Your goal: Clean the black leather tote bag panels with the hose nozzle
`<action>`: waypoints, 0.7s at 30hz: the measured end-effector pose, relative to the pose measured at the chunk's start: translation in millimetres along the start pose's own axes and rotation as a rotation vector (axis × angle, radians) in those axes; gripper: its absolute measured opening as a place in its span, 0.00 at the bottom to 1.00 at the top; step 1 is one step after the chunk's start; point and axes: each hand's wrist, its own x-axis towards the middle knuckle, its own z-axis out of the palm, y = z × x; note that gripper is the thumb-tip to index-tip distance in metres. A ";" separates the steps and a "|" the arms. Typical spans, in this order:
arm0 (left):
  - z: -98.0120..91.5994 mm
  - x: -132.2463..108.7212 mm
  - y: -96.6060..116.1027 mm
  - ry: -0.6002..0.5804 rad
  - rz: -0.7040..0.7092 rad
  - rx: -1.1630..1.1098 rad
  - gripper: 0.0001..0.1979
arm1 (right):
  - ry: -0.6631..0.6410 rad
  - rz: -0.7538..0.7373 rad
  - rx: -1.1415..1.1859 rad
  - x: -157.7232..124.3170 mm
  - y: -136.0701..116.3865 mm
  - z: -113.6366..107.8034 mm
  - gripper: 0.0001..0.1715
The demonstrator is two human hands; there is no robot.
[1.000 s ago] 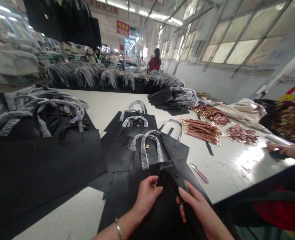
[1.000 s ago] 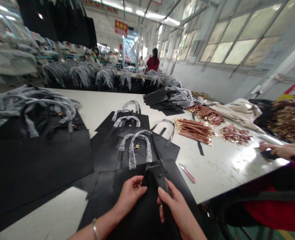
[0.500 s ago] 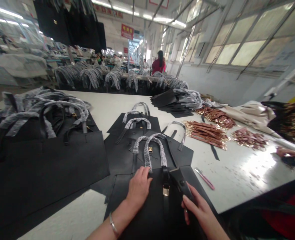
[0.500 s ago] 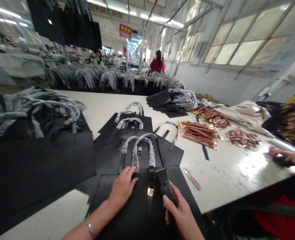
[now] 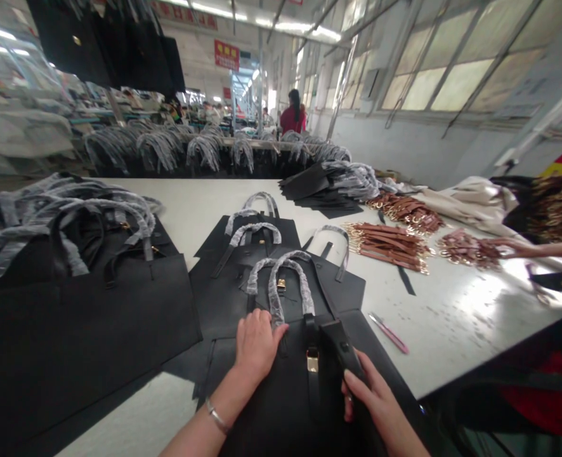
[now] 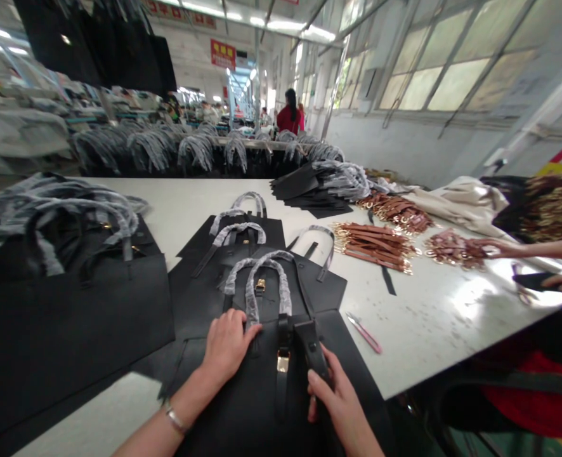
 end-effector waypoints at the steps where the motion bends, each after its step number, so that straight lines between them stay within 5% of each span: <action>1: -0.3 -0.3 1.9 -0.008 -0.004 0.022 0.15 | -0.005 -0.002 0.003 1.0 2.1 -0.9 0.41; 17: 1.4 20.6 -12.5 -0.287 -0.085 -0.418 0.17 | 0.031 -0.056 0.010 -3.8 6.1 -3.9 0.46; 21: 5.8 15.3 -11.0 -0.227 -0.116 -0.432 0.16 | -0.171 0.079 -0.022 -23.2 -7.4 6.5 0.50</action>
